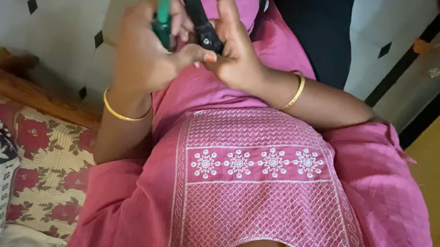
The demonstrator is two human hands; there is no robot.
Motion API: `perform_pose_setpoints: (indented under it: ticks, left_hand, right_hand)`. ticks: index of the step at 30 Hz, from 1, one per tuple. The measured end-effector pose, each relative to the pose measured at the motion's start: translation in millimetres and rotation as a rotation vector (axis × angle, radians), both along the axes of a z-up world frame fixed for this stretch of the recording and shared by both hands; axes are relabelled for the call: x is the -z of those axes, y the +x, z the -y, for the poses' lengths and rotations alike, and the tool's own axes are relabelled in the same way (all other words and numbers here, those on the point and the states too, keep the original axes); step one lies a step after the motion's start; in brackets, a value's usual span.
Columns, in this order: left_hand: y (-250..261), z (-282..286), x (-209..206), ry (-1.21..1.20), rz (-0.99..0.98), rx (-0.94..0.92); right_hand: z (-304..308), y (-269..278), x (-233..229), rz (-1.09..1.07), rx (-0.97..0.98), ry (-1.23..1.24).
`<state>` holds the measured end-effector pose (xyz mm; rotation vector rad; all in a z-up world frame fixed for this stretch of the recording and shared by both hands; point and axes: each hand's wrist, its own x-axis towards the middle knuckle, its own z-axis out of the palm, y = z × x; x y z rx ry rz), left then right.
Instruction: The person uses a screwdriver to tighten a screw on a black metal chair leg. They hold the leg with one hand and turn the screwdriver with the other, repeatedly adjusting the screw to secure the joint.
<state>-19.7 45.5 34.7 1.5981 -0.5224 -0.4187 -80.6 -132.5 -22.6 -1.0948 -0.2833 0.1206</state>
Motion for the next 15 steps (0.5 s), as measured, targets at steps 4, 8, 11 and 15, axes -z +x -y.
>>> perform_pose_setpoints:
  ticks: [4,8,11,15]
  left_hand:
    - [-13.0,11.9,25.4,-0.072,-0.174,-0.001]
    - [-23.2,20.7,36.6,-0.002,0.069,0.002]
    - [-28.3,26.1,36.2,0.098,0.134,-0.011]
    - [-28.5,35.8,33.2,0.113,0.151,0.022]
  right_hand:
    - [11.2,-11.9,20.4,-0.036,-0.062,-0.040]
    - [26.1,-11.1,31.6,-0.001,-0.113,-0.054]
    - [35.8,-7.1,35.2,0.026,-0.116,-0.078]
    - [50.0,-3.0,35.0,-0.002,-0.202,-0.138]
